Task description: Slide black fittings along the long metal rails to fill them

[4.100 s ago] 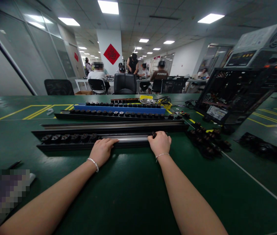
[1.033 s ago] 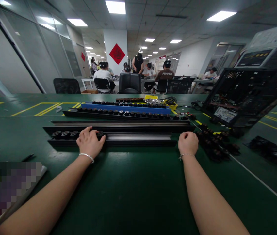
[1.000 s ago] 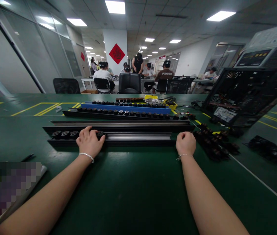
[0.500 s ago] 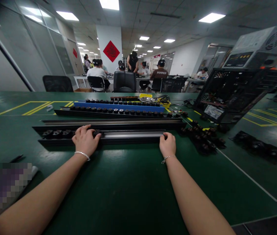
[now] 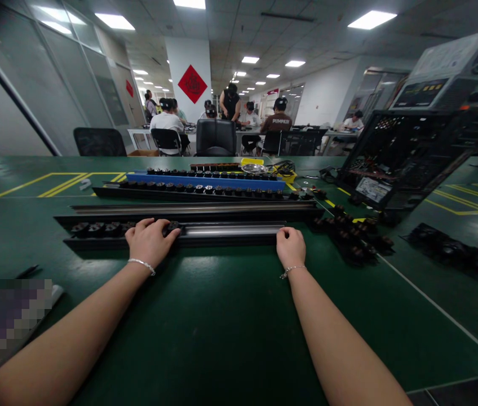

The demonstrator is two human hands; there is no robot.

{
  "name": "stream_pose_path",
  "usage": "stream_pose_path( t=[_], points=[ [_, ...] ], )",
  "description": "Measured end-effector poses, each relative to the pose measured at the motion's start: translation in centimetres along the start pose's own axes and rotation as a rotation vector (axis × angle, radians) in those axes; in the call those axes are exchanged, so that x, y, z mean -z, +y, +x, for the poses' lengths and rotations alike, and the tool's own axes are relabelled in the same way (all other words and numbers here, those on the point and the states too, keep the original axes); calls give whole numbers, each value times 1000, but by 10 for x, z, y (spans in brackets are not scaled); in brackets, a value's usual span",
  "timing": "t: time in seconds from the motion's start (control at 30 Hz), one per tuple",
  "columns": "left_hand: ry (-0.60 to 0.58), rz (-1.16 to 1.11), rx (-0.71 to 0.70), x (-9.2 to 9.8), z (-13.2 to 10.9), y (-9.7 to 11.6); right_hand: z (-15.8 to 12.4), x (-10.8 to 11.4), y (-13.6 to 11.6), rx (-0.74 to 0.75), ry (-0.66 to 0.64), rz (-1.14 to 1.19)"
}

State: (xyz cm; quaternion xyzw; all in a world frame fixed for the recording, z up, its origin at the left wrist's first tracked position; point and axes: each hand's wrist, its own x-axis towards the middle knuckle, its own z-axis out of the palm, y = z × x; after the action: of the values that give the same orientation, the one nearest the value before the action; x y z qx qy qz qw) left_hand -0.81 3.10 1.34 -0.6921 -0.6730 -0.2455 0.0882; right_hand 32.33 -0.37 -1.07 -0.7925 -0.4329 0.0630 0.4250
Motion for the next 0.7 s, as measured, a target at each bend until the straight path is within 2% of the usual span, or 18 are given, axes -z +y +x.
stream_pose_path(
  t=[0.4, 0.7],
  points=[
    [-4, 7, -22, -3, -2, 1, 2, -2, 4, 21, 25, -5],
    [-15, 40, -107, -8, -10, 8, 1, 1, 3, 24, 12, -25]
  ],
)
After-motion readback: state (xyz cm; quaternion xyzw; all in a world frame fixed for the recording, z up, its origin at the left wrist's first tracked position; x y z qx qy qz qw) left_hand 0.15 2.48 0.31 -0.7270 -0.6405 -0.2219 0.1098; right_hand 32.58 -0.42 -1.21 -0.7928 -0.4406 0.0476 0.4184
